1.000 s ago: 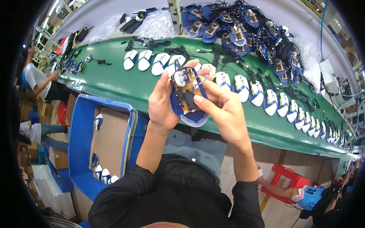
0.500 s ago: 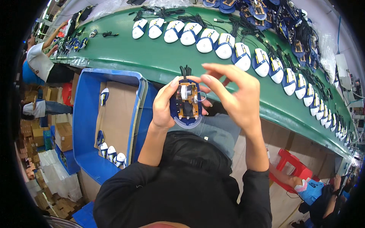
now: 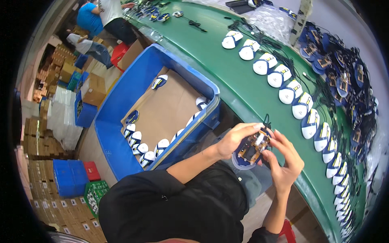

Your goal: The person assembles computer mice by picking up mouse bases and top shells from the assembly table, fitting light diffuser strips into the bases, and snapping the top shells onto the bases by hand.

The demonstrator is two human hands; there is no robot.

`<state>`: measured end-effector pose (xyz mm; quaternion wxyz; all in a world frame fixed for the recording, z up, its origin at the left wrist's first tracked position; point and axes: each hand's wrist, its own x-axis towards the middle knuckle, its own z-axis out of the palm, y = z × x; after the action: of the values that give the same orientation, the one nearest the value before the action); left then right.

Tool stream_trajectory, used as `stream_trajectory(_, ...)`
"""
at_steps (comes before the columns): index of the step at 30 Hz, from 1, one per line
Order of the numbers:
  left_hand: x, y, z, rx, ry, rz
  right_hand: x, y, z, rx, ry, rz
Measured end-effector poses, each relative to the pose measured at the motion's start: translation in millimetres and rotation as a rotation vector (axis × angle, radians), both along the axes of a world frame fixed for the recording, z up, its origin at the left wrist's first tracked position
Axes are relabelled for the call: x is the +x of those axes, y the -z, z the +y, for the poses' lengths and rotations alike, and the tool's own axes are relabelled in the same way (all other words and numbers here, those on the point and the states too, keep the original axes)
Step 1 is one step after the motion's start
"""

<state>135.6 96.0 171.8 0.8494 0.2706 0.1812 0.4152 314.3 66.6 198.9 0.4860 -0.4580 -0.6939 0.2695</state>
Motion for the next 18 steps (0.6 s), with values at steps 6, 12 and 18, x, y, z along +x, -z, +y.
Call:
stream_trajectory(6, 6, 7, 1, -0.111, 0.029, -0.089, 13, 5, -2, 0.045, -0.080, -0.051)
stream_trajectory(12, 7, 6, 2, -0.213, 0.148, -0.169, 22, -3, 8, 0.101, -0.112, -0.105)
stream_trajectory(18, 15, 13, -3, -0.339, 0.206, -0.238, 20, 0, -2, 0.295, -0.005, -0.126)
